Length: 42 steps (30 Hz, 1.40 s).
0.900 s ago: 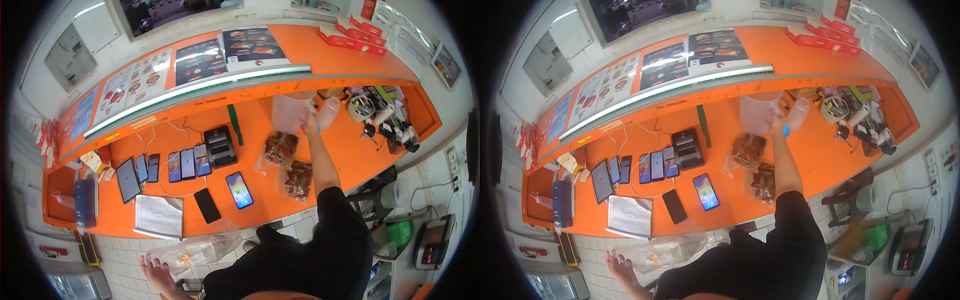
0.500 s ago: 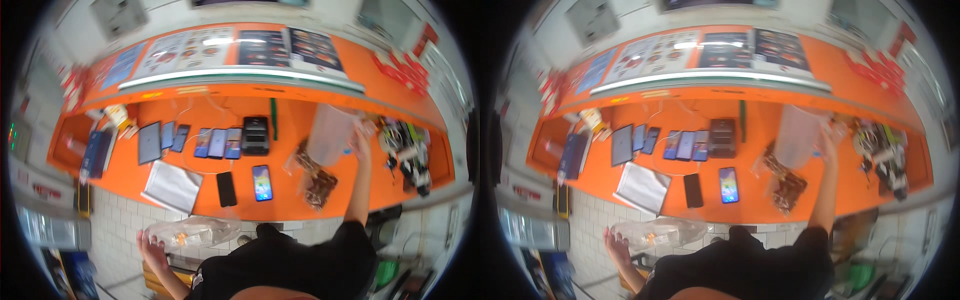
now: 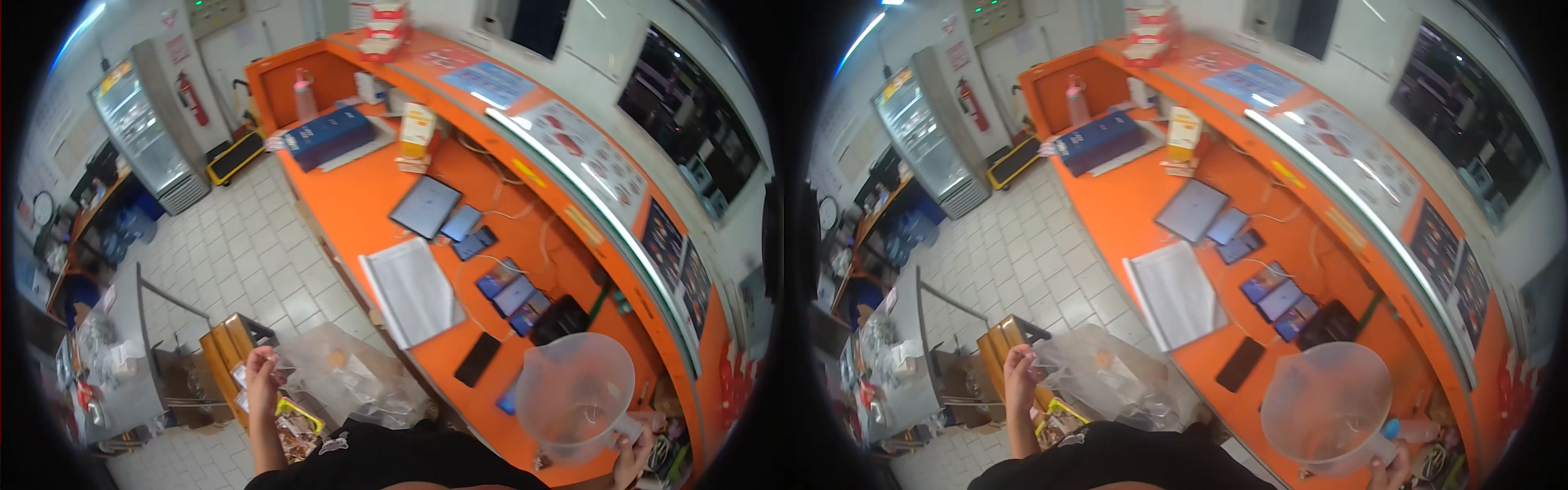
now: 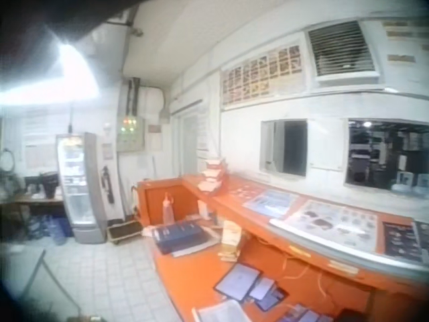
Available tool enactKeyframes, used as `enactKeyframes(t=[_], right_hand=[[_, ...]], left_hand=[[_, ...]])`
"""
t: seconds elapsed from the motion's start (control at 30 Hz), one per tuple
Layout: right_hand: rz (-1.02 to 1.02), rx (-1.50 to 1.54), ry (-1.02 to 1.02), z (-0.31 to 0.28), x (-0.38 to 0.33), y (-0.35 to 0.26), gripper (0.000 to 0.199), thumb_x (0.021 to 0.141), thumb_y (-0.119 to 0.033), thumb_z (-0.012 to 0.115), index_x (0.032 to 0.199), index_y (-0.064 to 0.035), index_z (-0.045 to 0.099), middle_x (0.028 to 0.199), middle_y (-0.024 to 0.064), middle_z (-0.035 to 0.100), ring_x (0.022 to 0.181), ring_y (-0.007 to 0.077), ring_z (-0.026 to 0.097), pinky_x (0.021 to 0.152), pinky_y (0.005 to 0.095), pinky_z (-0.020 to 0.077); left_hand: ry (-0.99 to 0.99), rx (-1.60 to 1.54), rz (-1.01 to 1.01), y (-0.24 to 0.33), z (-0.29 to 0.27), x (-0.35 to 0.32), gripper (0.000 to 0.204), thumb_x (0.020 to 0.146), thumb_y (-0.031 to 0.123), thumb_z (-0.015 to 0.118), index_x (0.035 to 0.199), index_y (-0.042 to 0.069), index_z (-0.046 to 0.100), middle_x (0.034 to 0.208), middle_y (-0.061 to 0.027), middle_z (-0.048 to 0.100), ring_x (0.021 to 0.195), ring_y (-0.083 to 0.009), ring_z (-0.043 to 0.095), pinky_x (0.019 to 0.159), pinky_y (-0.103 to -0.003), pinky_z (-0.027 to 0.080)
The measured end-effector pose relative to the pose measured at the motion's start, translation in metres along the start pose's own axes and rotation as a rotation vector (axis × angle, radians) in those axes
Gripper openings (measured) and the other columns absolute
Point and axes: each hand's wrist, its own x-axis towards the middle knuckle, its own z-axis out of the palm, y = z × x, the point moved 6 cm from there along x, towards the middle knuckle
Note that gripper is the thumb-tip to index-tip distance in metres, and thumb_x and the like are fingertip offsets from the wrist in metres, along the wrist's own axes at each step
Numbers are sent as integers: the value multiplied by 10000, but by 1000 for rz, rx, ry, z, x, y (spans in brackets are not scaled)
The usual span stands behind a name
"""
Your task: The person fills a plastic pitcher with water from a dispenser and adds green tea powder from a bag.
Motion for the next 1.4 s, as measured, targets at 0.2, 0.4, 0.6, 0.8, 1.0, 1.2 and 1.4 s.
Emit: enactKeyframes(t=[0.2,0.4,0.6,0.8,1.0,1.2,1.4], right_hand=[[-518,297,216,168,57,-102,447,625,-365,768,782,-31,516,729,36,497,630,130,471,554,269,372],[-901,706,-222,334,109,-219,316,670,-199,718,592,-59,445,520,17,427,480,123,418,463,252,322],[-1021,885,-314,486,144,-304,333,656,-207,737,596,-58,446,529,13,433,484,119,418,464,249,320],[-1043,1072,-493,651,209,-380,350,643,-215,755,599,-57,446,538,9,439,488,114,417,465,246,319],[-1001,1262,-717,828,240,-461,368,630,-223,774,603,-56,447,547,6,445,491,110,417,466,243,317],[-870,1335,-936,1004,216,-553,362,607,-214,802,642,-41,486,560,-13,453,479,100,407,471,236,323],[-1236,493,-926,1163,152,-598,384,532,-237,815,604,-22,505,498,45,404,432,122,405,405,285,301]], left_hand=[[-146,270,115,53,-72,43,178,847,86,543,1018,67,495,832,21,492,625,-46,439,522,-180,360],[-172,360,92,80,-146,112,227,846,80,544,1062,43,481,890,9,512,650,-46,448,564,-178,373],[-168,561,238,143,-180,207,259,825,24,545,1077,27,482,873,14,504,725,-52,457,640,-193,386],[276,384,226,188,-287,241,240,834,50,539,1071,53,497,898,10,526,785,-53,472,653,-192,378],[826,53,352,209,-346,197,239,836,72,553,1065,61,487,868,11,513,793,-68,478,622,-189,374],[1077,-176,473,199,-368,194,216,807,52,571,1009,63,495,814,25,496,710,-49,445,598,-181,357],[1002,-102,373,222,-417,299,215,804,37,583,1003,66,509,824,40,485,718,-35,443,619,-176,363]])
